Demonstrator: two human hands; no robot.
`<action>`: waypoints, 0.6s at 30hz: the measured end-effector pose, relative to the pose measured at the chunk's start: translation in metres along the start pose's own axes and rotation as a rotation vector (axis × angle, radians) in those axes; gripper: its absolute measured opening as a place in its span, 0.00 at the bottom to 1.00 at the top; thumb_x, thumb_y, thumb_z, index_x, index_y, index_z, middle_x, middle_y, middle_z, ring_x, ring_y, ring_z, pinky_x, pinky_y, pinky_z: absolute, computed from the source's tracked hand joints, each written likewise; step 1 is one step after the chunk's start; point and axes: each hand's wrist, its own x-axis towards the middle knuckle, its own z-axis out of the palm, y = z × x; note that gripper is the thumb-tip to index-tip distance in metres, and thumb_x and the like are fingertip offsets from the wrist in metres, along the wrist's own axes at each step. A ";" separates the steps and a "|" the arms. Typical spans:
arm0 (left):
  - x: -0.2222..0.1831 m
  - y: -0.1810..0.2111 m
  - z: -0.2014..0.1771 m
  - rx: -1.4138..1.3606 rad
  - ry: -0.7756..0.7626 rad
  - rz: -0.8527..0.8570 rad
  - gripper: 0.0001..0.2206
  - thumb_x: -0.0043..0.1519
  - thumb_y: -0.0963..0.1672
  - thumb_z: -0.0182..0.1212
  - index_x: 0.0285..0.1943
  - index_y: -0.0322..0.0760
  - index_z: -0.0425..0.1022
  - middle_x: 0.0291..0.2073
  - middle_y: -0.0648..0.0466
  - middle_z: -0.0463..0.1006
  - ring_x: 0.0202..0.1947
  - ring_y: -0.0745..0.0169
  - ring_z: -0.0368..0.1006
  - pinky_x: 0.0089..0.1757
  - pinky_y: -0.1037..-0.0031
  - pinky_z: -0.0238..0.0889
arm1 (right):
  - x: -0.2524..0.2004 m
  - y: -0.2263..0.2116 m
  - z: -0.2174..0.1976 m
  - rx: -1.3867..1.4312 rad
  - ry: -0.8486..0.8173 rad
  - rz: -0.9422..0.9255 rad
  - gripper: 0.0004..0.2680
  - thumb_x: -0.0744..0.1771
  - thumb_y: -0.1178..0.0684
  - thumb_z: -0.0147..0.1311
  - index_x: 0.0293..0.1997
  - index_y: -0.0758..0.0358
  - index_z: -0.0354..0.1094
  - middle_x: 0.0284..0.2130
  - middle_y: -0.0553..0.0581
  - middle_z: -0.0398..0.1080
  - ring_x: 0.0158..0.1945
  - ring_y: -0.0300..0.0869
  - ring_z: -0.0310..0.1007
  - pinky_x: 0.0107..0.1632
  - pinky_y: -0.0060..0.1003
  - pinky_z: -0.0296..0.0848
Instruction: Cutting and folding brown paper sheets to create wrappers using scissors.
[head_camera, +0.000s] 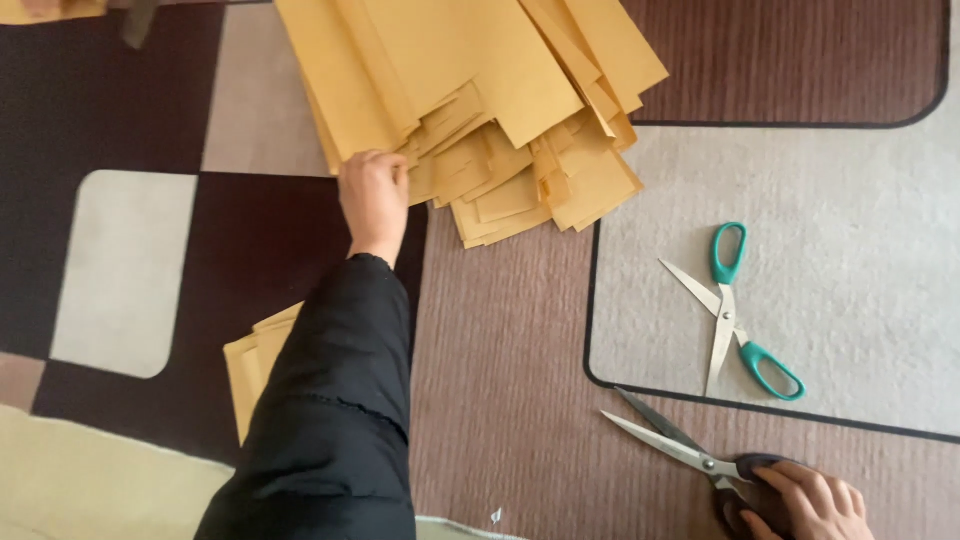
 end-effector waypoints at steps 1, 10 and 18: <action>-0.003 -0.002 -0.001 0.007 0.012 -0.003 0.05 0.57 0.36 0.67 0.35 0.35 0.87 0.33 0.50 0.86 0.36 0.48 0.79 0.43 0.58 0.70 | 0.003 0.004 0.001 0.003 0.009 -0.010 0.27 0.55 0.32 0.64 0.60 0.35 0.73 0.59 0.37 0.74 0.60 0.44 0.75 0.70 0.44 0.70; -0.008 0.025 -0.001 0.068 -0.354 -0.033 0.14 0.67 0.42 0.58 0.59 0.32 0.81 0.59 0.47 0.80 0.62 0.47 0.73 0.58 0.55 0.66 | 0.009 0.028 0.004 0.012 -0.156 -0.199 0.29 0.59 0.26 0.58 0.67 0.35 0.63 0.62 0.39 0.66 0.61 0.39 0.70 0.67 0.46 0.68; 0.019 0.046 0.000 -0.055 -0.604 -0.578 0.30 0.73 0.55 0.31 0.83 0.45 0.51 0.82 0.46 0.41 0.80 0.36 0.35 0.71 0.43 0.34 | 0.012 0.025 -0.007 0.022 -0.181 -0.235 0.29 0.59 0.27 0.60 0.67 0.36 0.64 0.61 0.38 0.67 0.59 0.41 0.70 0.64 0.44 0.68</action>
